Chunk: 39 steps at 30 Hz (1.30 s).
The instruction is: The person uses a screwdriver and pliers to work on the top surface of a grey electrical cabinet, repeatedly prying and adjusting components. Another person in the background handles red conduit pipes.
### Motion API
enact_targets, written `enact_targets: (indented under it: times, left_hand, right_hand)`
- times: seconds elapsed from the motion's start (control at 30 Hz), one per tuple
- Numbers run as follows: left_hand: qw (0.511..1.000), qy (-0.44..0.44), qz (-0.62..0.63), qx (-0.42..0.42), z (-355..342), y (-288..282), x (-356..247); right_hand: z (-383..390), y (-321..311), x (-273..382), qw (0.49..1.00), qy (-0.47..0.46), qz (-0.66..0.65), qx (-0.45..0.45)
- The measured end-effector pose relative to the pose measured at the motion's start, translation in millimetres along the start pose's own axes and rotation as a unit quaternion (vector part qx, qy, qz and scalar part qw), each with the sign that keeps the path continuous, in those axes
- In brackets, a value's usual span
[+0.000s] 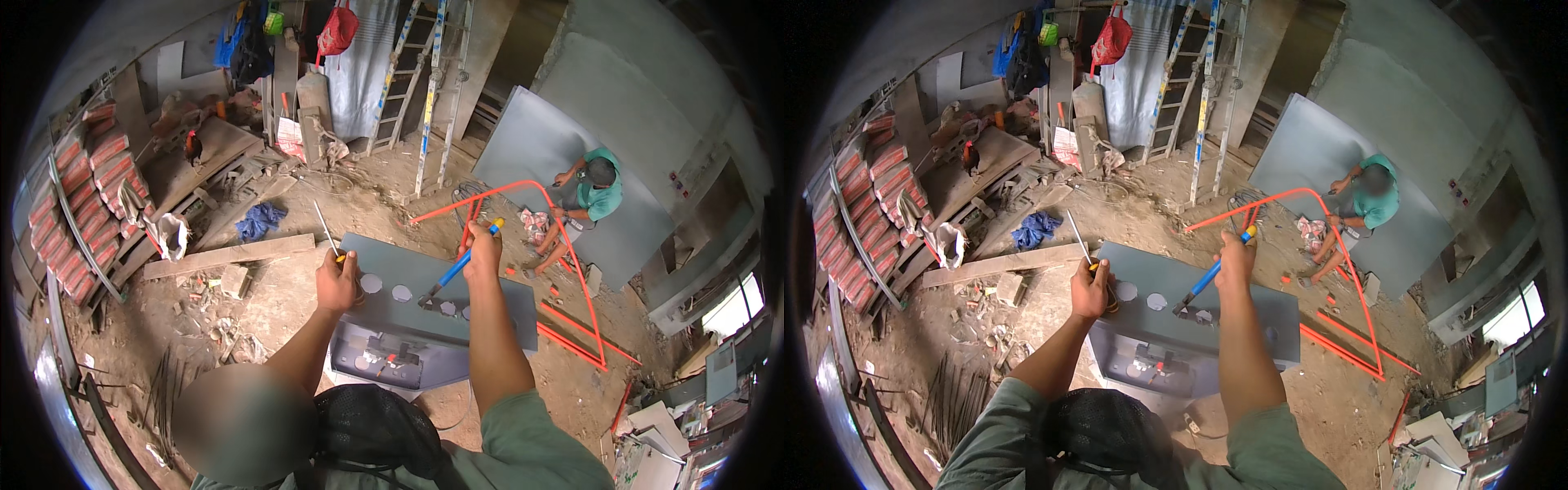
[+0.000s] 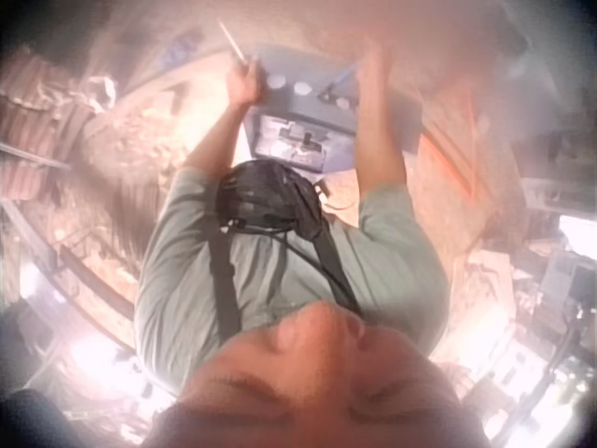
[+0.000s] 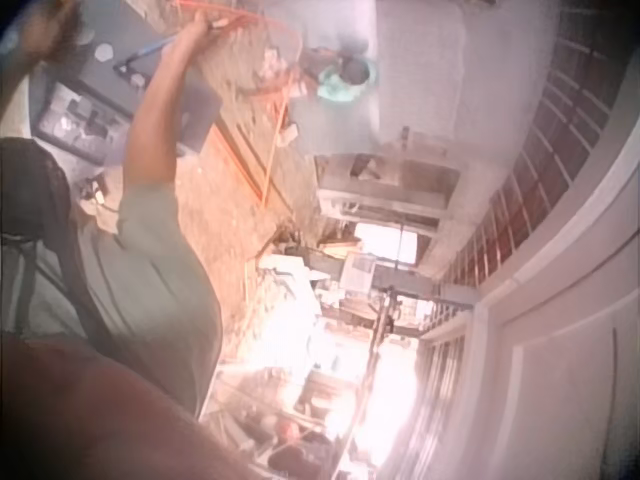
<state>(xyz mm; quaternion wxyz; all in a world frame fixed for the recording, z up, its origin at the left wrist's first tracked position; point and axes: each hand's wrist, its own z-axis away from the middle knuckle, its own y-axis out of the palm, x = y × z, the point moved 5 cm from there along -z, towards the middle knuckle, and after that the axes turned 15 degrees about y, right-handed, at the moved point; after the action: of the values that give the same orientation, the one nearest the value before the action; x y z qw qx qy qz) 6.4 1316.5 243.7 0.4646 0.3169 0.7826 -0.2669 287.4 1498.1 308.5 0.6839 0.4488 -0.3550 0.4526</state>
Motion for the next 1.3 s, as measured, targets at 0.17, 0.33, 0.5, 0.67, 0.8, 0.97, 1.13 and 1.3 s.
enact_targets:
  times: [0.17, 0.33, 0.5, 0.67, 0.8, 0.97, 1.13, 1.3]
  left_hand:
    - [1.000, 0.008, 0.017, -0.007, 1, 0, 0]
    - [1.000, 0.019, 0.017, 0.013, 1, 7, -6]
    - [1.000, 0.003, 0.011, -0.002, 2, 2, 6]
    - [1.000, -0.005, 0.022, -0.016, 1, -7, 6]
    - [0.993, -0.003, 0.120, -0.017, 2, 20, 0]
    - [0.985, 0.013, 0.142, -0.101, 2, -1, 18]
    - [0.976, 0.033, 0.179, -0.118, 4, 5, 20]
    - [0.978, 0.037, 0.168, -0.121, 0, 13, 11]
  right_hand:
    - [13, -8, 9, 0.999, 0.029, -0.022, 0.030]
    - [29, -2, 13, 0.977, -0.189, 0.097, -0.010]
    - [165, 87, -35, 0.874, -0.391, 0.289, 0.014]
    - [56, 44, 9, 0.963, -0.208, 0.171, 0.020]
    - [-90, -87, -14, 0.994, -0.004, -0.092, -0.056]
    - [27, 21, -4, 0.961, -0.196, 0.197, -0.003]
    - [163, 98, -30, 0.845, -0.337, 0.412, 0.049]
    - [-37, -14, 13, 0.992, -0.052, 0.116, 0.019]
